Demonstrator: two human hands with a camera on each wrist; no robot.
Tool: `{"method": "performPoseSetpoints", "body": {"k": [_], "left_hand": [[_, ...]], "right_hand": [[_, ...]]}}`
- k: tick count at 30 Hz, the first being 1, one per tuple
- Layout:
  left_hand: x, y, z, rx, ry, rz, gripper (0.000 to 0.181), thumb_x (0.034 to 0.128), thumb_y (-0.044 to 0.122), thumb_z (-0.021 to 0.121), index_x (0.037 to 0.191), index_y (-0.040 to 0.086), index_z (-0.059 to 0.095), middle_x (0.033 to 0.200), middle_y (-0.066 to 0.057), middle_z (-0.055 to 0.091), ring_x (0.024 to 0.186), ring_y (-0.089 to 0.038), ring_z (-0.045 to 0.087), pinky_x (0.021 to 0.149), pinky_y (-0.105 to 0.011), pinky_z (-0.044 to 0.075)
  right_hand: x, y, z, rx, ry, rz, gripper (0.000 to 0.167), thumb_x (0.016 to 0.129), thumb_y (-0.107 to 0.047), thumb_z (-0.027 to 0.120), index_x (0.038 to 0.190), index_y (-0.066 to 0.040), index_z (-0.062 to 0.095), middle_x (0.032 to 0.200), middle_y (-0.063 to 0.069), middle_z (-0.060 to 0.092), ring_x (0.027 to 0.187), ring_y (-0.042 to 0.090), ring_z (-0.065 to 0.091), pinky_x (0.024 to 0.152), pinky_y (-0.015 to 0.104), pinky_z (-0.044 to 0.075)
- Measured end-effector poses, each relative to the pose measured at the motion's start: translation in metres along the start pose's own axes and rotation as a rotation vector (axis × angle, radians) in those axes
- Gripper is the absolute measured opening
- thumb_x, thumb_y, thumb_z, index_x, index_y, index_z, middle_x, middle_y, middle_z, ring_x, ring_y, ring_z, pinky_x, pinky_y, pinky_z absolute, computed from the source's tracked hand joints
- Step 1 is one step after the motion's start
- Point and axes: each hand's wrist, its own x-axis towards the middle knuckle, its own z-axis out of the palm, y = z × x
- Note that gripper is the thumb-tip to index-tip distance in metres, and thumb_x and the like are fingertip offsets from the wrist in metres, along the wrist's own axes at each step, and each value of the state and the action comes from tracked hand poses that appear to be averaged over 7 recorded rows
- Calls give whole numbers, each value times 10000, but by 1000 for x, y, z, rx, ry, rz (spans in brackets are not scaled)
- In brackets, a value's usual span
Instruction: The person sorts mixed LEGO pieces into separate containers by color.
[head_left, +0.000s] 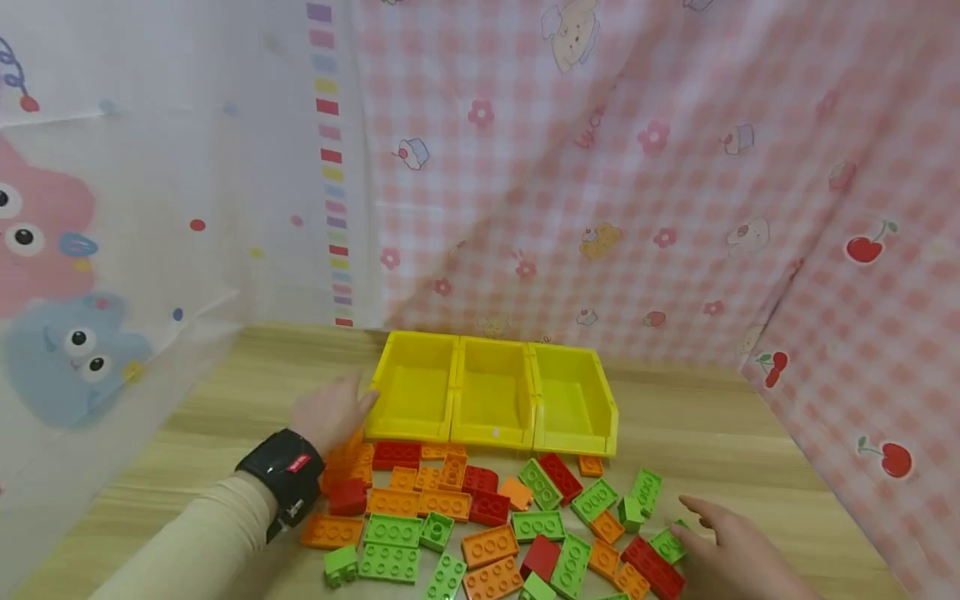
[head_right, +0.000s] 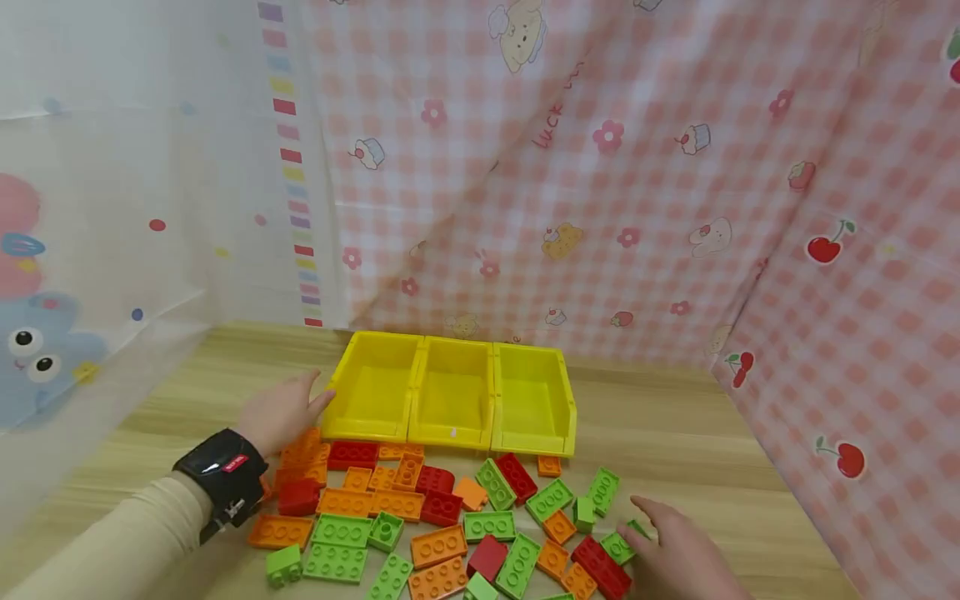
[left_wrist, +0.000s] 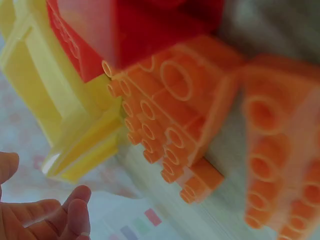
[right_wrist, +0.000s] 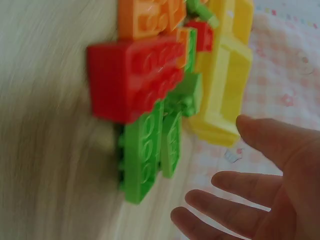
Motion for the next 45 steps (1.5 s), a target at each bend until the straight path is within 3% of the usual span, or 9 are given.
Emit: {"method": "performPoseSetpoints", "body": {"k": [6,13,17,23,32,45], "left_hand": [[17,0,-4,24,-52,-45,578,947,364,499,1326,-61,399,1028,-250,623,837,-377,615,669,-497,480],[24,-8,-8,52,-73,-53,657,925,317,552,1375,-89,299,777,-181,612,652,-320,589,572,-449,468],[23,-12,-8,47,-91,-70,709,915,272,571,1422,-67,209,647,-131,559,570,-298,552,524,-426,435],[22,-7,-3,-32,-126,-54,766,903,191,574,1488,34,105,524,-77,467,441,-241,431,449,-340,310],[39,10,5,-44,-158,-36,764,876,155,562,1492,65,118,569,-83,496,480,-250,468,465,-344,341],[43,5,22,-49,-224,-72,783,866,117,559,1495,70,96,585,-78,496,478,-223,437,471,-322,323]], "right_hand": [[7,5,1,-73,87,-170,465,823,-145,687,1207,82,552,1165,273,561,1071,433,528,866,537,418],[17,4,12,-157,28,-343,432,738,1,713,1155,42,608,1170,299,529,1049,456,520,830,543,435],[17,3,18,-169,45,-398,435,699,49,695,1129,31,626,1165,298,531,1037,457,528,817,542,442],[13,7,21,-172,22,-325,414,691,51,710,1096,-16,652,1165,255,546,1055,435,522,843,548,429],[5,23,15,-206,17,-306,365,711,-11,731,1066,-12,646,1138,210,563,1021,382,553,812,505,456],[4,24,12,-267,69,-234,396,685,-48,779,1051,10,639,1086,180,598,982,359,581,804,492,467]]}}
